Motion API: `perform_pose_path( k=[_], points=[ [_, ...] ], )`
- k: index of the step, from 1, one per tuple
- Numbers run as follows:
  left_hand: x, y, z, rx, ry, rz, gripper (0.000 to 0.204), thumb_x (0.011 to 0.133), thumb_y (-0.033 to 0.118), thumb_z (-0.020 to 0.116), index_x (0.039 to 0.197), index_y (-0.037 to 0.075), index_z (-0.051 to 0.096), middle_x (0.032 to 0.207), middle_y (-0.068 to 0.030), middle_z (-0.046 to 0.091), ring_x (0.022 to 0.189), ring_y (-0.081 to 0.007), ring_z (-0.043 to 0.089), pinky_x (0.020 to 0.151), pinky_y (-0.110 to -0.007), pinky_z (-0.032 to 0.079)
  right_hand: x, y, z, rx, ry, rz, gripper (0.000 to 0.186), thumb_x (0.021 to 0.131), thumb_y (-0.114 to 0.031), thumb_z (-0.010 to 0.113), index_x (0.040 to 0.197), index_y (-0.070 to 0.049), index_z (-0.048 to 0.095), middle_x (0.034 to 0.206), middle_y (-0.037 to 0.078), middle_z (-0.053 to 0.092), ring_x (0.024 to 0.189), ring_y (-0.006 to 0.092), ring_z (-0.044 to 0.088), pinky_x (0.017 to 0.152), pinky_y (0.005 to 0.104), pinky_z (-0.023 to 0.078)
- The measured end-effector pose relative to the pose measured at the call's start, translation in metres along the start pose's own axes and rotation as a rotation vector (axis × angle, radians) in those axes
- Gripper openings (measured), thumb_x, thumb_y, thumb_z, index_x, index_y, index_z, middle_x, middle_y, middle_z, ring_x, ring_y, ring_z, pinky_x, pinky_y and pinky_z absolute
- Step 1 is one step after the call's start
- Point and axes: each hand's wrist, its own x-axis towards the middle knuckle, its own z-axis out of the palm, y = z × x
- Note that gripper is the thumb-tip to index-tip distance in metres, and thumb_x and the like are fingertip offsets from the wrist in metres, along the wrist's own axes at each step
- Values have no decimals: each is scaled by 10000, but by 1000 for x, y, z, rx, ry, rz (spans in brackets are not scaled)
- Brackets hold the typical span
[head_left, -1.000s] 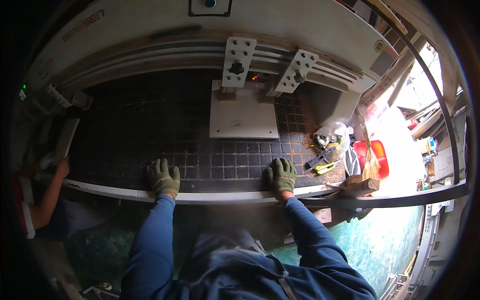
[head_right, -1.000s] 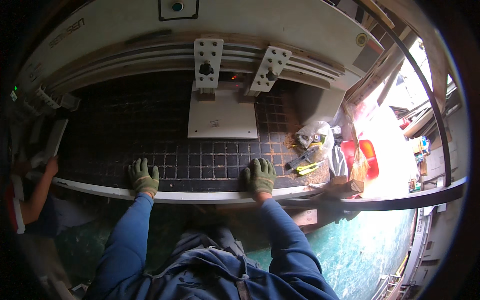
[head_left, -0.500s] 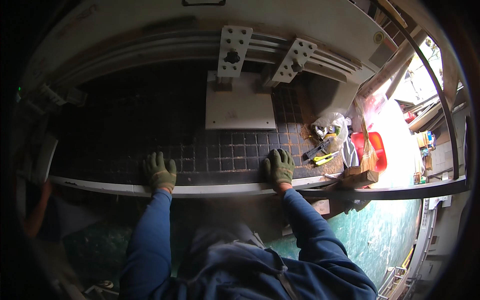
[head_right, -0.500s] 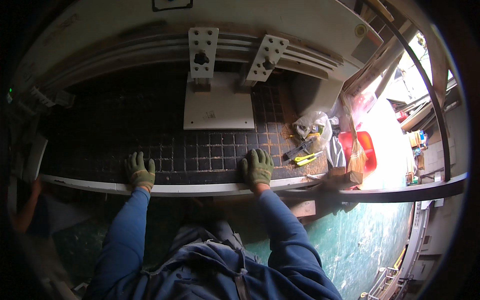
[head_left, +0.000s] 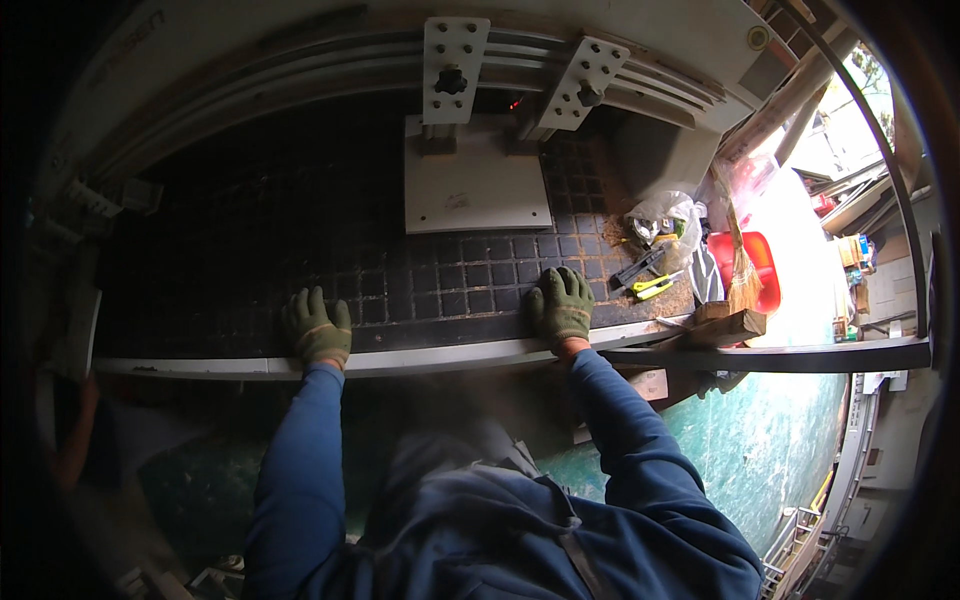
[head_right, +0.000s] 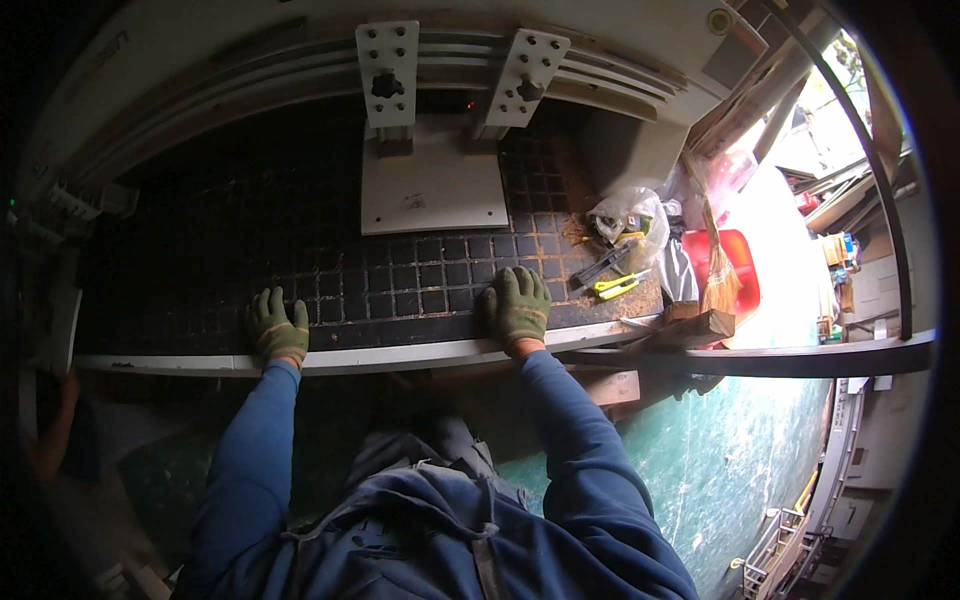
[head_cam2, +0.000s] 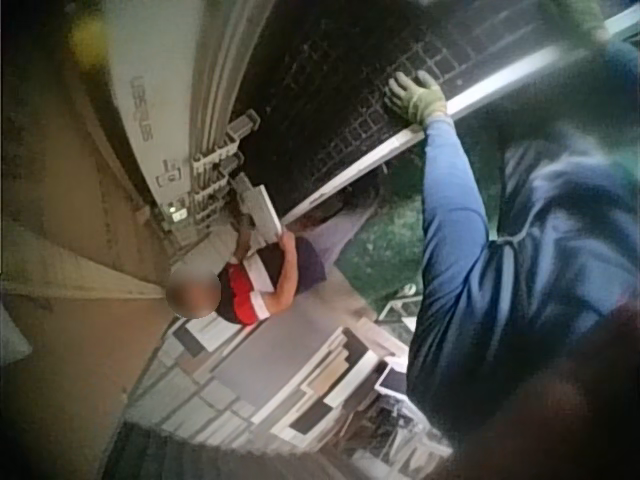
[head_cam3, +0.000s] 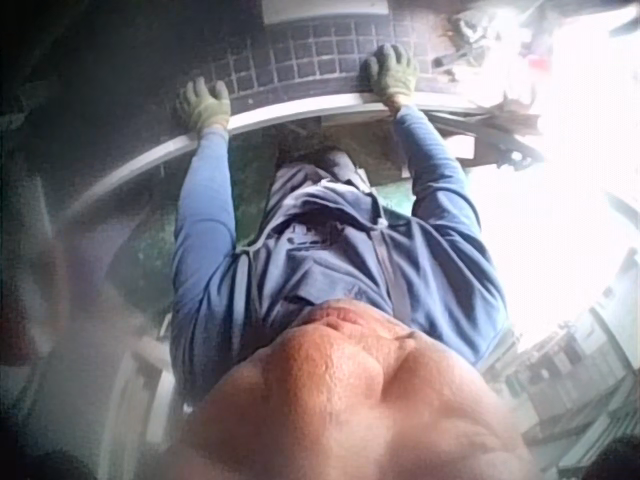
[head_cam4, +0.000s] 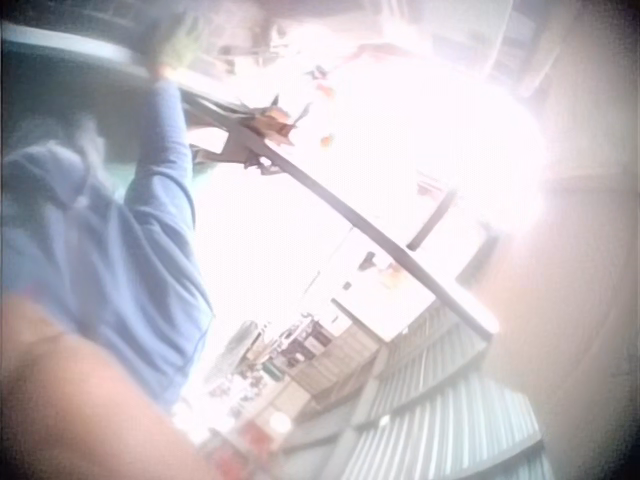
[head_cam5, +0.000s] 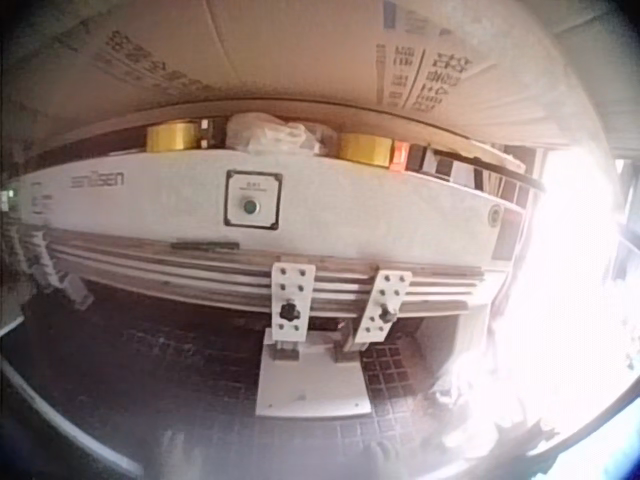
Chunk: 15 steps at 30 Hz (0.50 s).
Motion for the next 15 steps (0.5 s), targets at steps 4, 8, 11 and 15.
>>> perform_pose_path(
  k=[4,8,11,15],
  points=[
    [-1,-1,5,-4,45,12,549,977,444,642,1405,100,637,1518,-165,546,1467,-385,444,1283,-566,291,-1,1,4,-21,21,5,513,934,-411,705,1354,-128,616,1413,150,590,1386,396,494,1179,553,354],
    [-1,-5,11,-17,98,38,541,963,433,660,1383,92,650,1481,-173,579,1438,-386,482,1276,-568,305,0,-1,0,-17,-9,19,517,945,-423,702,1362,-129,617,1415,145,593,1393,389,494,1185,547,348],
    [0,-4,14,-35,130,47,536,955,430,668,1367,88,661,1459,-178,597,1418,-385,505,1277,-568,303,-1,2,3,-20,-8,19,522,949,-427,700,1369,-127,618,1416,146,595,1395,387,493,1186,545,347],
    [0,-5,16,-45,147,52,527,950,429,668,1347,82,672,1453,-180,601,1413,-384,509,1272,-568,308,-1,2,3,-12,-17,22,521,954,-422,694,1373,-122,618,1418,149,594,1388,391,498,1182,546,352]
  ],
)
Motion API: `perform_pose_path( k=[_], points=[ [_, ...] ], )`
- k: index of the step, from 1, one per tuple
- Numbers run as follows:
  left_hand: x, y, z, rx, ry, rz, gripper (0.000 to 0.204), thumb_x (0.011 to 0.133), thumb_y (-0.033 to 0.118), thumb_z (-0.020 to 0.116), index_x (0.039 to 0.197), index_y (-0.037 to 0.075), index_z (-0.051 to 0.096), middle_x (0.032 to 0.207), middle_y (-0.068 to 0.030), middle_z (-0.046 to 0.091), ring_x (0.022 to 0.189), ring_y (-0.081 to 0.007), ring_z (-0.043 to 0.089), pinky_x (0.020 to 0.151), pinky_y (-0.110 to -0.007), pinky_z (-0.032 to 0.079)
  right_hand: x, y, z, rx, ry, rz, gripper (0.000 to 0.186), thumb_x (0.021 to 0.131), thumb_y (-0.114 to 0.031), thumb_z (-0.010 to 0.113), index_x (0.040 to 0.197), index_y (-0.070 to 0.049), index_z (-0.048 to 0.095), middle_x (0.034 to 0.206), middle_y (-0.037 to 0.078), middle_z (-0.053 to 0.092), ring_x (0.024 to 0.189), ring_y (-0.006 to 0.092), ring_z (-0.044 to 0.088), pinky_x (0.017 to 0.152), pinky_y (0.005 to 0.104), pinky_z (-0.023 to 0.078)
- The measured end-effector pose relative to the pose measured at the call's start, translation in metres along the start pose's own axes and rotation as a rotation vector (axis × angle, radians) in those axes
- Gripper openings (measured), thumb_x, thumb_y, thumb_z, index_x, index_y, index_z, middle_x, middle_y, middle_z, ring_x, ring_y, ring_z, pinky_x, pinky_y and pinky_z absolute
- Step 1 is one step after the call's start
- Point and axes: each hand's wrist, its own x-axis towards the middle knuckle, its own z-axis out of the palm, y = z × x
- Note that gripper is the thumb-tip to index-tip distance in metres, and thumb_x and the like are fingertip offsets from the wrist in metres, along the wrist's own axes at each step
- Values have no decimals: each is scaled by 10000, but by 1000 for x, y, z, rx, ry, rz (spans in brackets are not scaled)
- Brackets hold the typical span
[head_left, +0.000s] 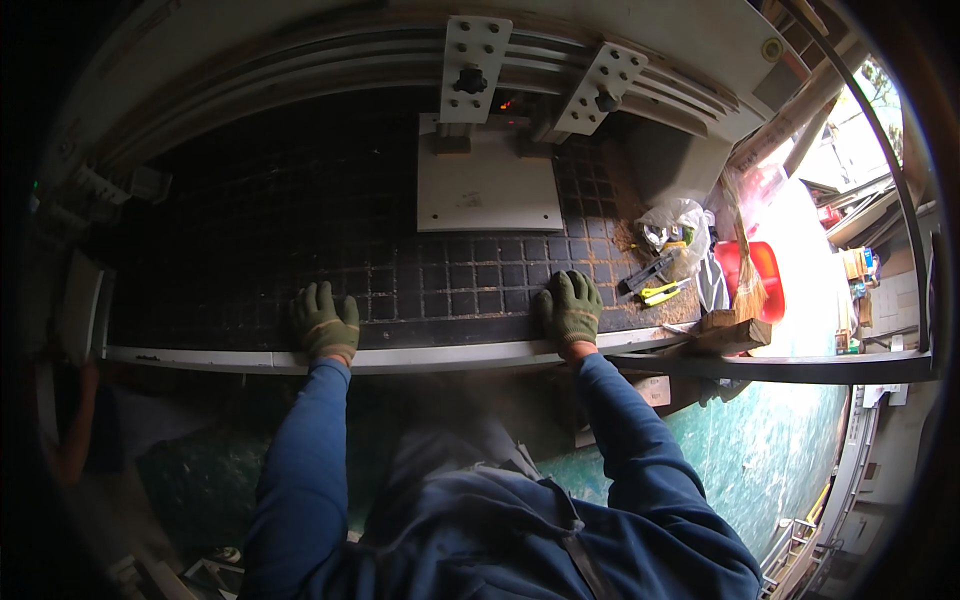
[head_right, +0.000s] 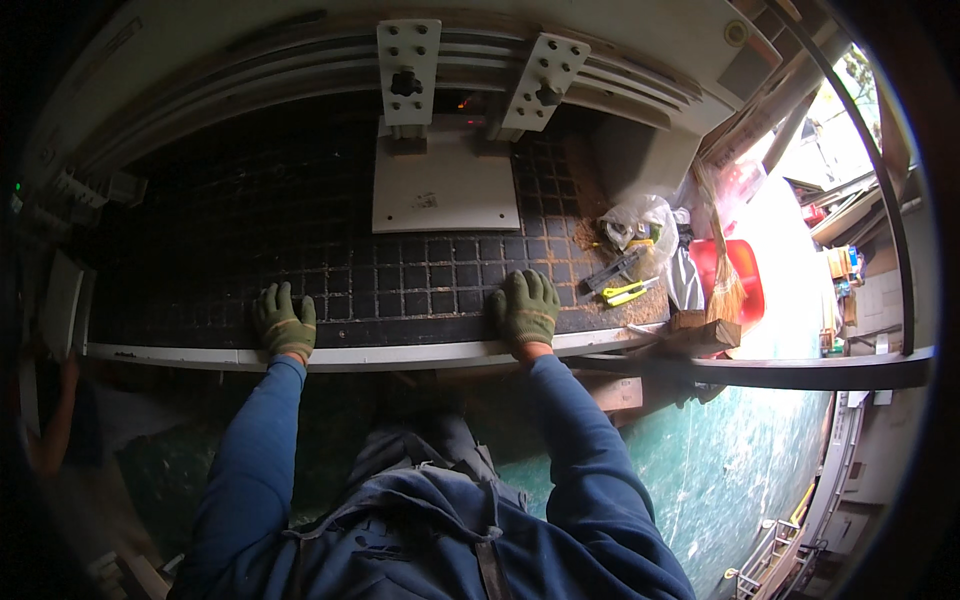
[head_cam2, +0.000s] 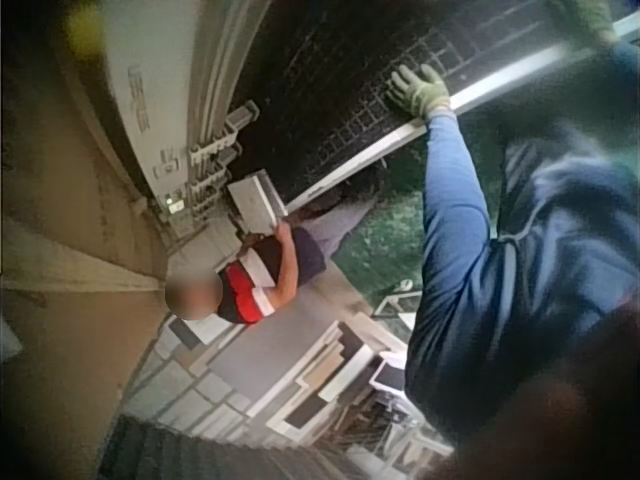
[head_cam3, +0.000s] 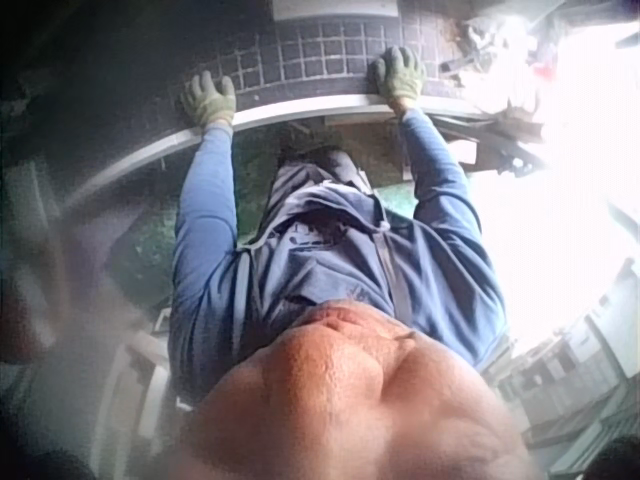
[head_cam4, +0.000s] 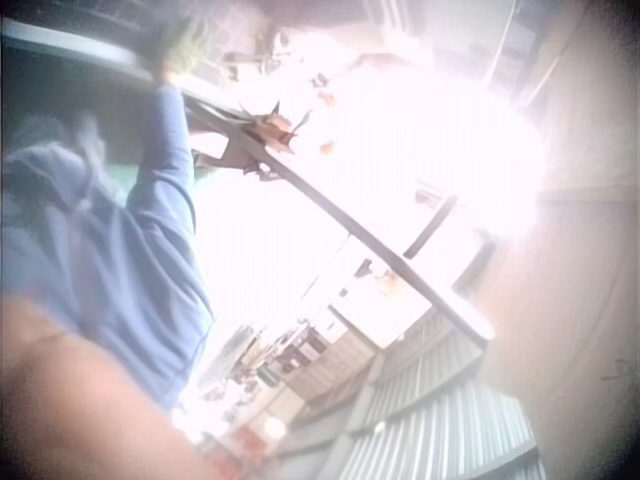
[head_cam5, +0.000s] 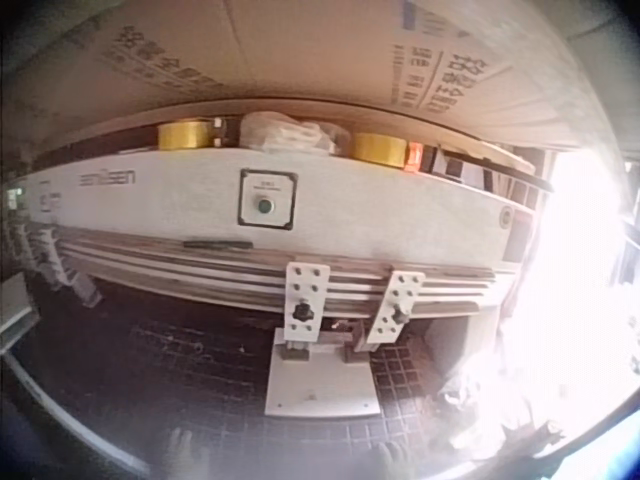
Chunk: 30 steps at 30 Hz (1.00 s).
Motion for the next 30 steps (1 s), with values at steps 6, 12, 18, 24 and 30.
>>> perform_pose_path(
  k=[6,12,18,24,30],
  points=[
    [0,0,-1,-1,12,1,524,942,429,671,1335,81,680,1444,-177,607,1411,-387,509,1266,-567,312,1,-1,-2,-10,12,-11,512,949,-412,698,1361,-117,623,1400,151,604,1381,390,503,1175,542,364],
    [0,1,-2,-33,-3,-12,529,938,427,676,1339,82,673,1459,-170,595,1418,-393,495,1265,-575,310,2,-2,-4,-7,16,-15,496,943,-395,701,1346,-116,624,1378,150,611,1368,385,515,1169,538,373],
    [-3,-4,4,-44,16,-10,541,935,424,681,1353,83,655,1453,-174,584,1408,-403,492,1248,-591,320,2,3,5,-18,5,-38,538,928,-412,722,1362,-110,618,1392,149,609,1379,378,512,1181,546,362],
    [-1,-4,0,-29,-7,8,570,925,434,695,1368,79,641,1467,-178,557,1420,-417,469,1212,-591,368,60,-104,35,112,86,-152,719,913,-570,720,1445,-101,602,1489,148,569,1443,365,475,1232,583,304],
    [-1,-3,-7,-39,-102,-34,536,965,416,669,1380,78,645,1493,-187,547,1448,-417,456,1225,-584,367,151,-225,59,56,-216,-41,868,950,-634,598,1534,-2,487,1597,238,466,1498,428,395,1257,614,232]
  ],
)
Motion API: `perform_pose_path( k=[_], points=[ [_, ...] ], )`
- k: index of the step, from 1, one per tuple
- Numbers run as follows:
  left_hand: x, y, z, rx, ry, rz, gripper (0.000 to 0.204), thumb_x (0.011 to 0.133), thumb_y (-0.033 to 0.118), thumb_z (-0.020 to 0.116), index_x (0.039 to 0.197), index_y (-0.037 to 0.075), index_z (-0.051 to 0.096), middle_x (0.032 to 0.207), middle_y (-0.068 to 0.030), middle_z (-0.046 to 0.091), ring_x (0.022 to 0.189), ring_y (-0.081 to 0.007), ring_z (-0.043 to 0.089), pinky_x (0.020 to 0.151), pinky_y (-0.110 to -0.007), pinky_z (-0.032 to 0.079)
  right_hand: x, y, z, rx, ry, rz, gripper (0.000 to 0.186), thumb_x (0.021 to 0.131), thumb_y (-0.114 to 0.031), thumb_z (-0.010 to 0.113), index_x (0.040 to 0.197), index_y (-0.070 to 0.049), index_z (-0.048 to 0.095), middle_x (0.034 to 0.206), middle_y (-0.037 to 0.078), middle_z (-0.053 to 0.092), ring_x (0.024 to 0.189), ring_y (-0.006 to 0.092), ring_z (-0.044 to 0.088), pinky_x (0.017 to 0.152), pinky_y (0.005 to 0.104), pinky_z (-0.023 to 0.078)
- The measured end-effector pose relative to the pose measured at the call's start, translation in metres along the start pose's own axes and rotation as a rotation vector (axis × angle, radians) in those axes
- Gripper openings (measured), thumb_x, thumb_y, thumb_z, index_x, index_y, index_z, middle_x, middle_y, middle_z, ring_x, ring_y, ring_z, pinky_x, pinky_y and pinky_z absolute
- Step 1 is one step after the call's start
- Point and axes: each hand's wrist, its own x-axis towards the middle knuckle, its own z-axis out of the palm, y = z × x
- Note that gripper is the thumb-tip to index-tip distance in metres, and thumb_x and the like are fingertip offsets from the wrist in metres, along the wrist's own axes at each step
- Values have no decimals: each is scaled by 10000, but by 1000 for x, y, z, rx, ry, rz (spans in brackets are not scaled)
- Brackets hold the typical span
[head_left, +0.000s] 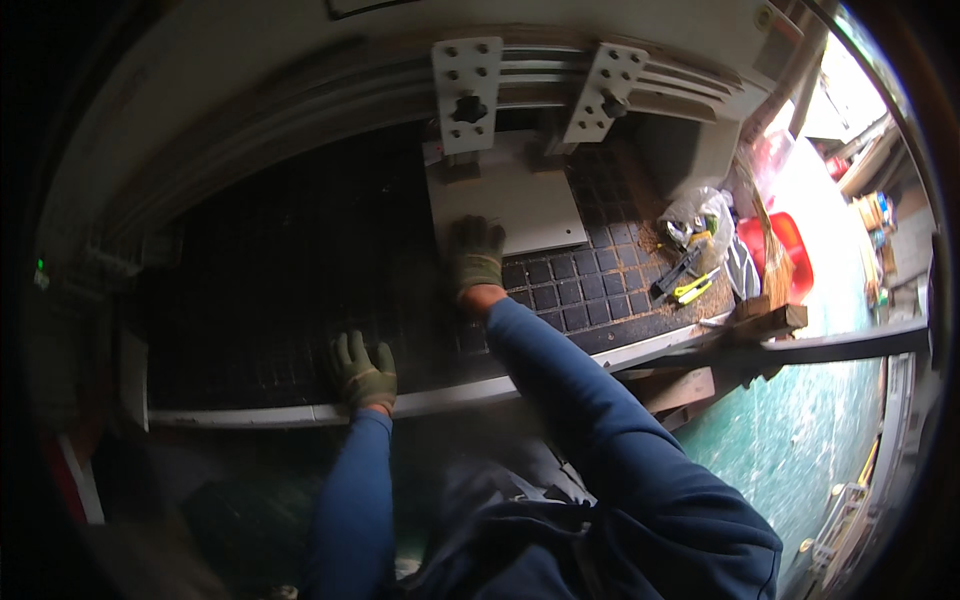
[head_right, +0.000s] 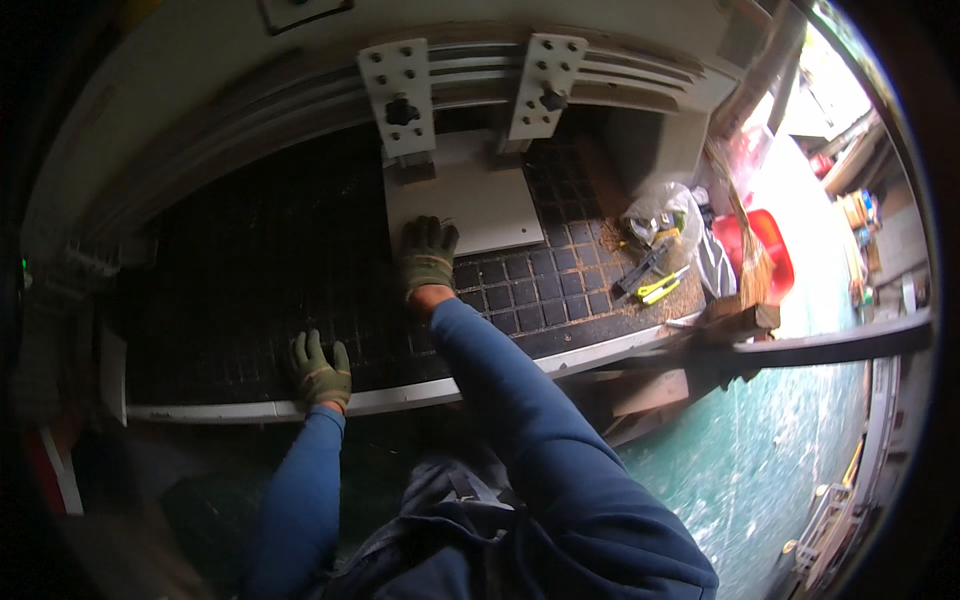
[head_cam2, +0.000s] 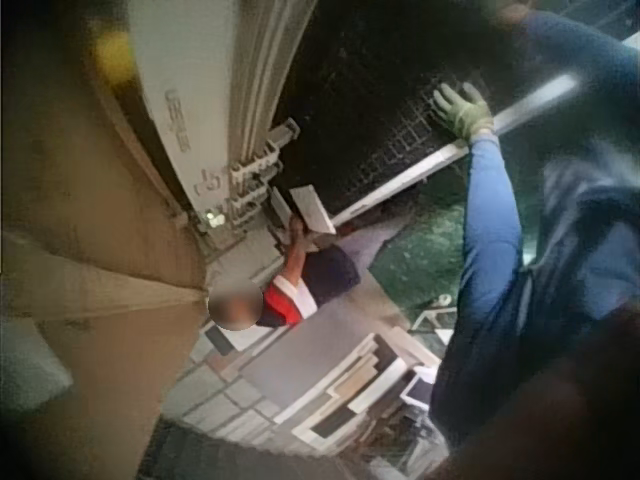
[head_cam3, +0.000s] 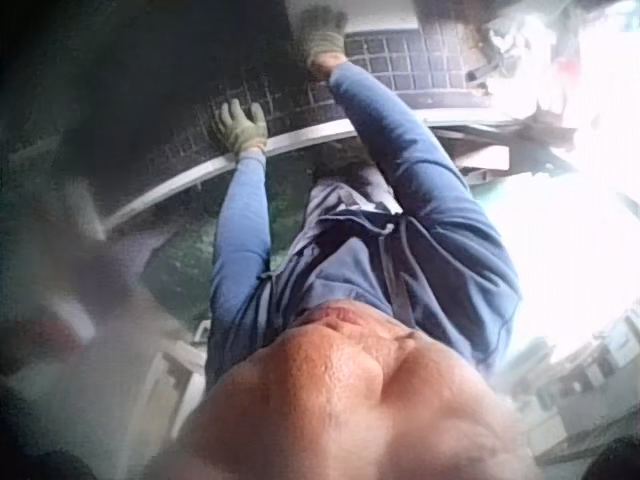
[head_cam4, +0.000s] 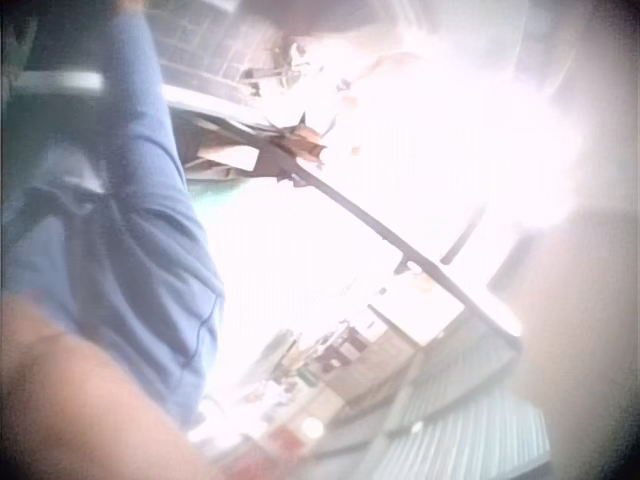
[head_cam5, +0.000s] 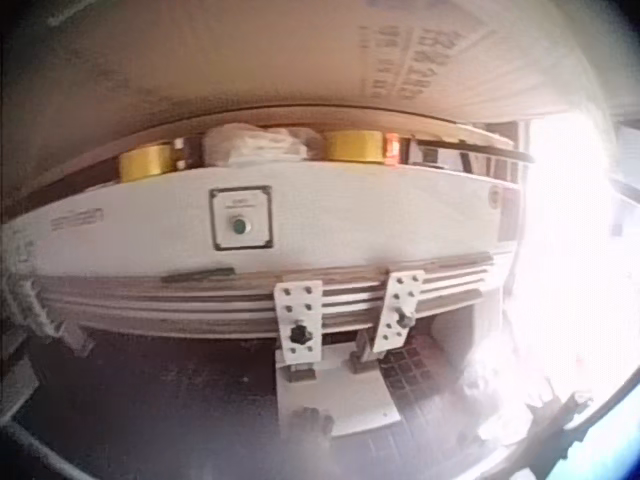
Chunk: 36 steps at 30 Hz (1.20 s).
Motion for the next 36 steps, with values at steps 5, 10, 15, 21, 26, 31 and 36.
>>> perform_pose_path(
  k=[5,10,15,21,26,31,36],
  points=[
    [2,10,0,-15,-30,8,558,981,435,643,1401,67,635,1495,-193,550,1461,-410,445,1249,-571,339,6,14,42,-64,152,5,678,999,-442,541,1487,28,519,1566,256,490,1482,432,408,1242,580,273],
    [1,2,0,17,-34,-5,577,985,462,635,1418,80,629,1513,-195,540,1483,-402,426,1258,-566,324,-38,20,24,-110,40,-138,601,1031,-342,480,1502,31,513,1600,256,463,1522,423,381,1274,544,257],
    [1,-4,9,-42,2,-2,591,970,471,662,1426,97,618,1505,-190,548,1456,-400,456,1260,-587,309,-129,70,-15,-92,-143,-414,624,986,-234,524,1552,20,466,1652,246,412,1563,410,351,1308,525,227],
    [3,14,-2,-205,58,127,650,948,429,715,1468,68,565,1489,-241,546,1433,-432,468,1256,-588,311,-202,190,-52,-9,-184,-594,522,918,-178,604,1438,-188,650,1588,97,519,1527,339,417,1291,532,267],
    [-17,83,0,-320,-135,718,783,941,449,719,1557,26,485,1646,-234,419,1560,-444,329,1295,-605,211,-207,247,-91,-156,-12,-238,487,801,-81,691,1255,-247,747,1484,101,593,1456,365,472,1211,565,347],
    [-68,143,-16,-224,-305,760,803,940,556,655,1516,10,529,1586,-259,471,1504,-441,395,1262,-632,229,-234,196,-74,74,60,-96,634,863,-244,740,1470,-149,585,1523,175,541,1447,405,476,1204,535,381],
    [-70,168,-27,-171,-296,617,720,922,546,678,1437,47,609,1445,-220,573,1349,-396,521,1173,-601,343,-268,107,-63,17,-179,-68,680,958,-315,609,1606,-183,447,1685,190,369,1585,407,311,1272,707,113]
  ],
)
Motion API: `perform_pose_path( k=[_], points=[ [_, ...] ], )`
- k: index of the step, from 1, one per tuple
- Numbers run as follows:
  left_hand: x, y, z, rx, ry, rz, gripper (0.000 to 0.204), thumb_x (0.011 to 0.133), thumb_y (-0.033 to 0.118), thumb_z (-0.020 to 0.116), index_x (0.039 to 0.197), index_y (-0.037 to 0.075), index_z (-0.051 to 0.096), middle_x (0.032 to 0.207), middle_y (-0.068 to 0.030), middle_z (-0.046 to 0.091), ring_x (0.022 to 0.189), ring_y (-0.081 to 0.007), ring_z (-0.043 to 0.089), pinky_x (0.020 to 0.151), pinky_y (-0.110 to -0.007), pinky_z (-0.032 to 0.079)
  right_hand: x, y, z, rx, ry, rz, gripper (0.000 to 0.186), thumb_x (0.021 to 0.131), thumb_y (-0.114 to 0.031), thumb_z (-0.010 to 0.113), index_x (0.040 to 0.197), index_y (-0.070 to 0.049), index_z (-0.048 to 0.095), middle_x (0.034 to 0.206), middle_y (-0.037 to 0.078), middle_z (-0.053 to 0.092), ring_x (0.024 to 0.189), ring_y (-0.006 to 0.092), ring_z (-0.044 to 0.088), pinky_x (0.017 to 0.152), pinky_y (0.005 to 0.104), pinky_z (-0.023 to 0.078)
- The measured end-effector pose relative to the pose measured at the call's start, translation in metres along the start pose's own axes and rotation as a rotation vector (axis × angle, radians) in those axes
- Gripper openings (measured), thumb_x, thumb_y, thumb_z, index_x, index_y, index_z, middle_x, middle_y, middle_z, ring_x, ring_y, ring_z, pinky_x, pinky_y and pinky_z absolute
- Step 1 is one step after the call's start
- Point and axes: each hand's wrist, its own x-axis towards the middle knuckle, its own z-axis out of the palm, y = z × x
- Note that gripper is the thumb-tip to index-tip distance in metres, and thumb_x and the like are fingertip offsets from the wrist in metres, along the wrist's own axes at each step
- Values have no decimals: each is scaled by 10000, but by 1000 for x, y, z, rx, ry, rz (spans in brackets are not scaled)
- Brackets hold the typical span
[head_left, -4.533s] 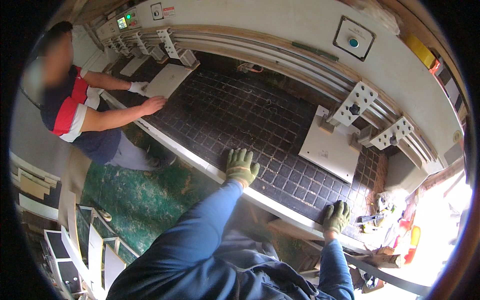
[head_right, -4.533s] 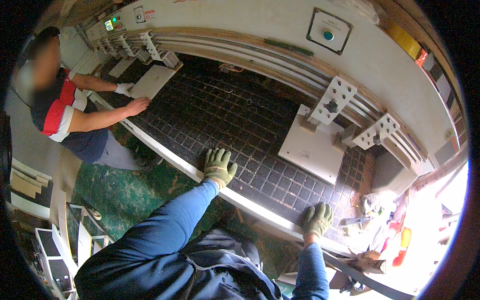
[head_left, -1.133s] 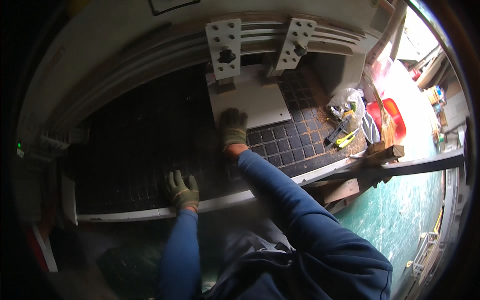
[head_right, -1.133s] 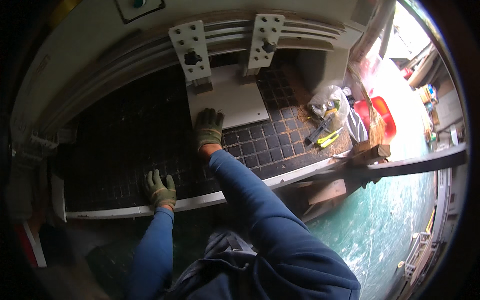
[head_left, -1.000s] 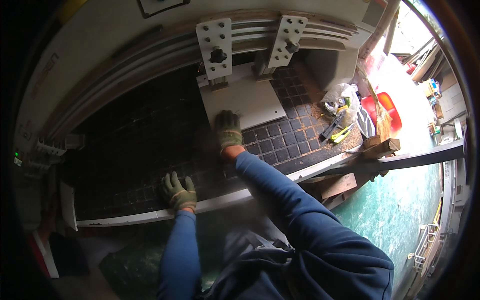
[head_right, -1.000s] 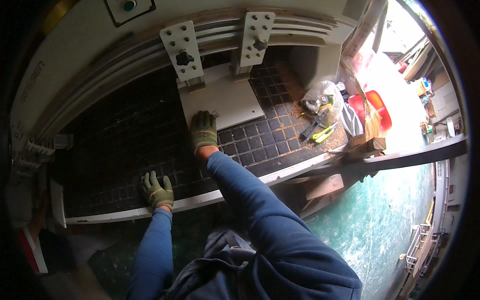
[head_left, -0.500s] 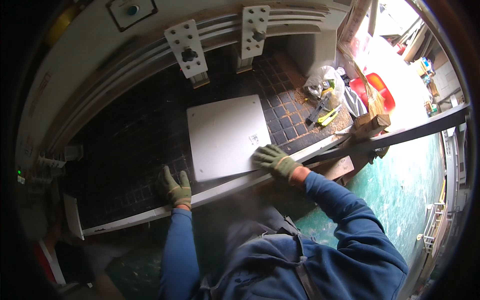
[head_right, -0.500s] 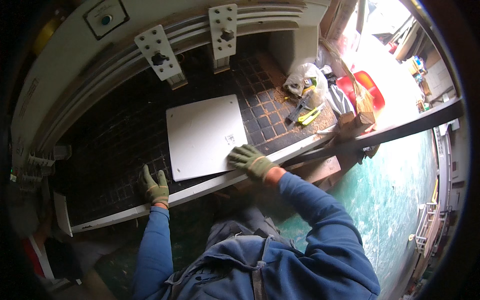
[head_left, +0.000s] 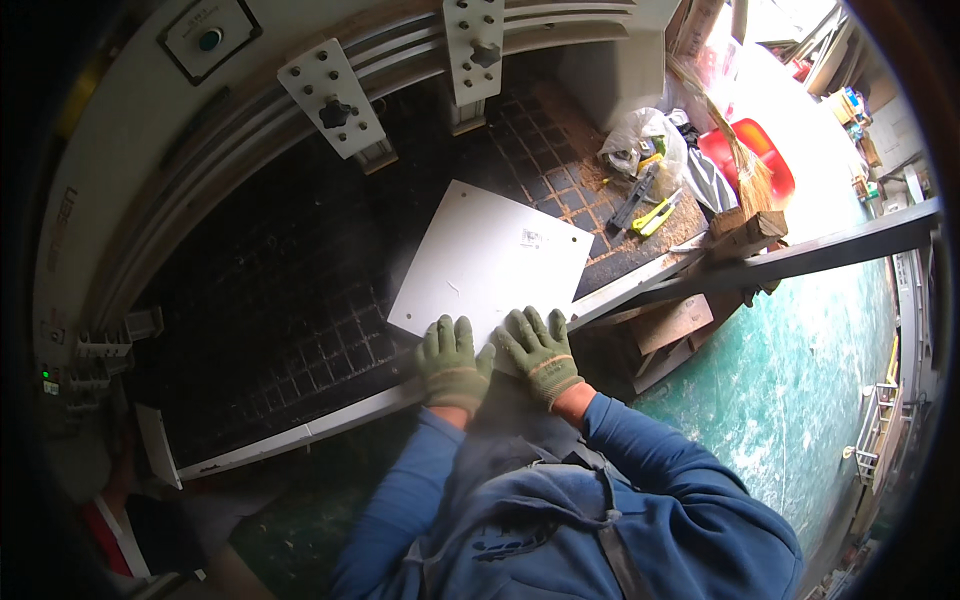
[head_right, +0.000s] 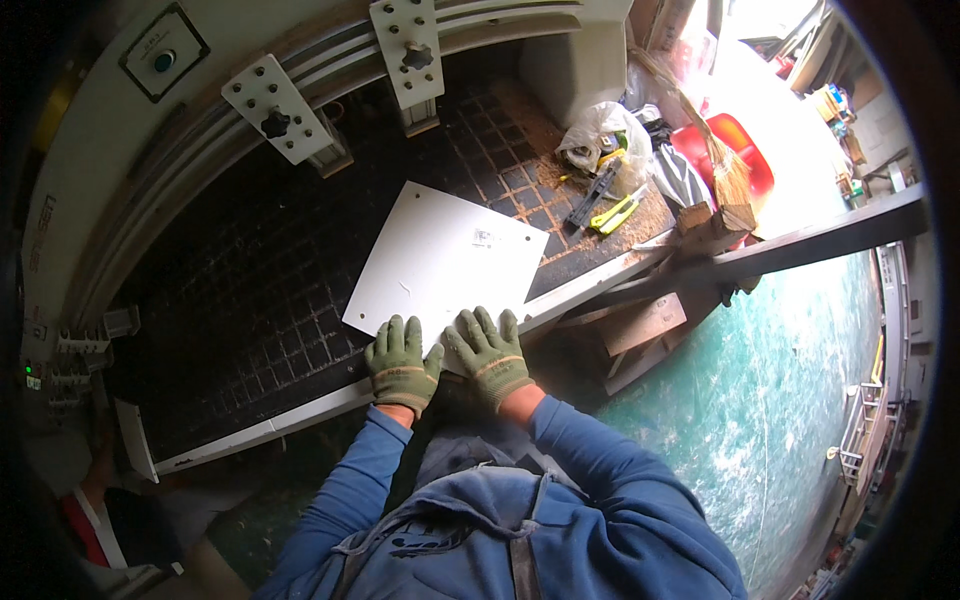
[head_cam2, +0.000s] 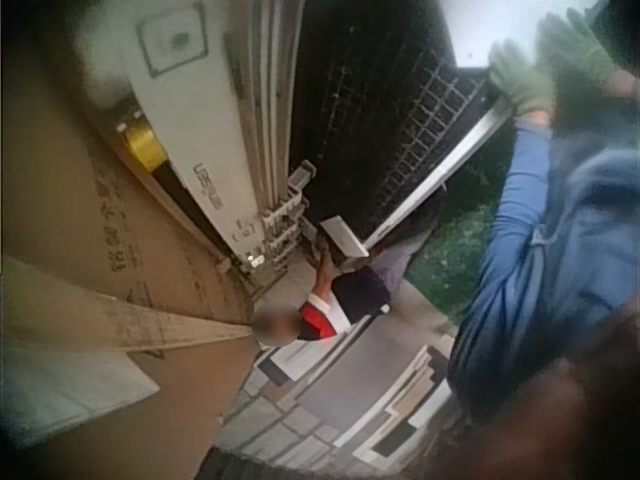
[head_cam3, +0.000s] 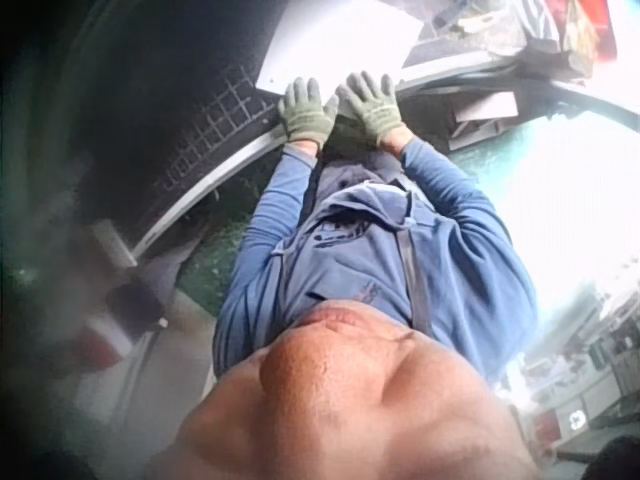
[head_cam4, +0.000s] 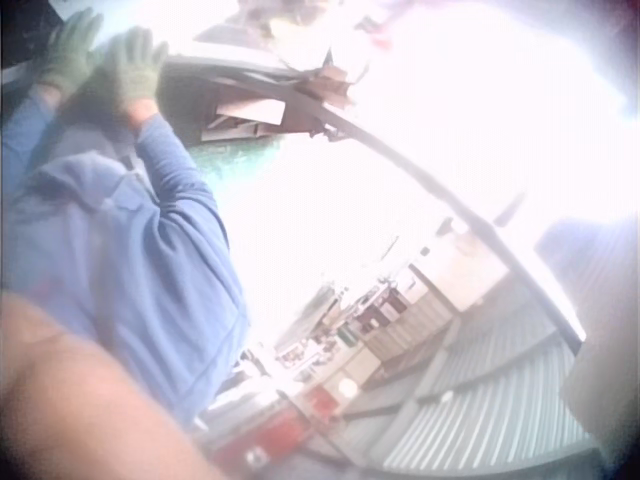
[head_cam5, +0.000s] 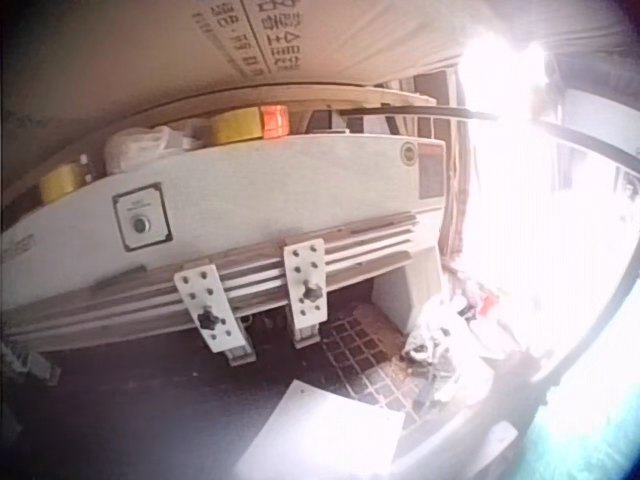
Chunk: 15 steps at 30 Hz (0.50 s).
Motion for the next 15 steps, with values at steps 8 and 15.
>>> perform_pose_path(
  k=[8,15],
  points=[
    [50,-101,-25,37,-113,319,972,771,815,692,1521,204,597,1626,-185,462,1567,-423,305,1313,-640,76,72,111,-29,-12,-197,-340,939,779,-464,862,1613,-326,455,1717,149,330,1606,404,261,1294,669,138],
    [96,-138,16,-93,138,306,886,799,612,812,1468,68,608,1556,-171,551,1509,-361,434,1288,-585,277,158,140,-43,49,-12,-104,873,773,-472,872,1555,-284,534,1693,303,278,1587,512,222,1296,580,216]
  ],
)
